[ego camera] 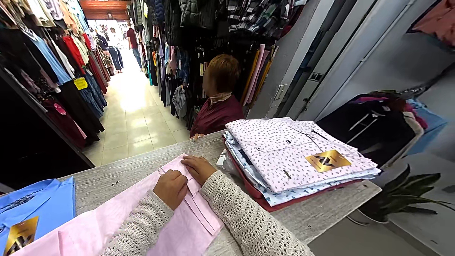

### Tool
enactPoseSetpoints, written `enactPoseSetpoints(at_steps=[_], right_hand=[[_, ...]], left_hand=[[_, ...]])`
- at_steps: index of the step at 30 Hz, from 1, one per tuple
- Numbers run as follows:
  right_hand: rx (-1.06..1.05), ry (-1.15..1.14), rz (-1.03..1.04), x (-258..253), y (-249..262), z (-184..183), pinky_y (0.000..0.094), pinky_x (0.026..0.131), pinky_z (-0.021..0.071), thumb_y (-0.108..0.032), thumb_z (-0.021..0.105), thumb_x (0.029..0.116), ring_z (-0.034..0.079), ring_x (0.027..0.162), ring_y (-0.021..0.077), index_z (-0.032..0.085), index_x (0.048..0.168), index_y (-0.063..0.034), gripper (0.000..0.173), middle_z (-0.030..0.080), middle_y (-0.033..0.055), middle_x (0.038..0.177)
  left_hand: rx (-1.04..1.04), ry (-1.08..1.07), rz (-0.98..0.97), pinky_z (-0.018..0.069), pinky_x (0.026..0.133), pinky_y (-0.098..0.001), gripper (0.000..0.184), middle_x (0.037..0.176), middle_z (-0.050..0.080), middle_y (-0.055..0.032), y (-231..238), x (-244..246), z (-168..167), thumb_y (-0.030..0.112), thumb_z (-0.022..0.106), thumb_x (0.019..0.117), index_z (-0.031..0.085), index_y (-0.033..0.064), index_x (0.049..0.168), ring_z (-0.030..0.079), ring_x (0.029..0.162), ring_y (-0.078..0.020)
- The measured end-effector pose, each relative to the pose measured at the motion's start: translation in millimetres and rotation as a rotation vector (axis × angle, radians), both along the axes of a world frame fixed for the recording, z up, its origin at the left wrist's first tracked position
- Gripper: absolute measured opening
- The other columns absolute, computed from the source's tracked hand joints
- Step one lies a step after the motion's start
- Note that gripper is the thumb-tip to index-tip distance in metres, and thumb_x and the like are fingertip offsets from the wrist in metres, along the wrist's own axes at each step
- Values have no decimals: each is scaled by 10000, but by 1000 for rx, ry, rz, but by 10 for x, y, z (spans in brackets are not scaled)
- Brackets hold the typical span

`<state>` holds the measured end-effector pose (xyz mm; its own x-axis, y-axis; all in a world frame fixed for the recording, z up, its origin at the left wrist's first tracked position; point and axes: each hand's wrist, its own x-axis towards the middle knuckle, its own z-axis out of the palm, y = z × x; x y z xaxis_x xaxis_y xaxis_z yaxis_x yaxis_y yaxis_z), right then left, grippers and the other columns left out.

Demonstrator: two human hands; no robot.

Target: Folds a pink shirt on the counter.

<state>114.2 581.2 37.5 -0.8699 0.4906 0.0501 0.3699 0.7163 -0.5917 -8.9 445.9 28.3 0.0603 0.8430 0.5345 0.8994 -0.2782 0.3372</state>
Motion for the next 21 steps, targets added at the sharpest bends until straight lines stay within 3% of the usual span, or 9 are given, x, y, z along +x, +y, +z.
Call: enactPoseSetpoints(at_steps=[2,5,9,12,14,16,18,21], right_hand=[[-33,-1,-2,0,19,12,612,1221,184,-102,405,1082,384,1490,311,602,1414,-52,388,500,144,1541],[-22,-52,-12,5,9,27,620,1222,158,-139,400,1091,334,1518,297,571,1456,-99,405,475,101,1569],[26,-212,-56,5,-80,73,635,1225,63,-285,408,1098,191,1571,255,418,1575,-204,484,324,-8,1665],[27,-296,-56,10,-109,121,644,1220,-4,-411,418,1083,103,1588,241,317,1618,-228,574,224,-30,1700],[30,-325,-63,-10,-115,116,645,1217,-27,-484,437,1066,75,1591,235,282,1629,-239,633,196,-41,1707],[34,-341,-68,-29,-125,109,652,1212,-40,-545,460,1043,57,1592,240,257,1635,-243,696,178,-38,1712],[38,-367,-70,-36,-122,118,654,1209,-47,-594,481,1018,38,1593,243,235,1640,-244,755,156,-41,1716],[36,-396,-73,-34,-121,137,655,1208,-49,-619,508,996,23,1593,240,211,1645,-252,803,136,-51,1719]], left_hand=[[144,95,-22,567,702,-510,139,838,721,-165,16,-3,-27,84,621,853,724,-4,819,719,836,-361],[-169,97,-120,534,858,-586,202,1005,714,-259,-53,-49,128,49,569,951,720,-84,968,689,1015,-450],[-392,70,-158,508,877,-603,230,1063,707,-257,-76,-160,291,31,517,936,714,-74,989,671,1059,-443],[-462,-30,114,480,1012,-552,277,1115,698,-282,-106,-274,353,52,498,982,718,-102,1048,655,1130,-425],[-482,-127,373,496,1004,-494,305,1159,675,-265,-62,-419,306,125,504,1032,685,-87,1156,661,1109,-375],[-586,-227,502,485,1012,-471,409,1257,631,-251,-10,-514,270,257,542,1056,600,-62,1305,641,1122,-355],[-607,-262,507,462,1032,-483,435,1237,627,-266,38,-504,200,282,603,1026,617,-75,1274,618,1140,-375],[-616,-215,505,463,1033,-491,308,1163,646,-261,118,-384,193,174,571,1032,658,-89,1168,624,1140,-378]])
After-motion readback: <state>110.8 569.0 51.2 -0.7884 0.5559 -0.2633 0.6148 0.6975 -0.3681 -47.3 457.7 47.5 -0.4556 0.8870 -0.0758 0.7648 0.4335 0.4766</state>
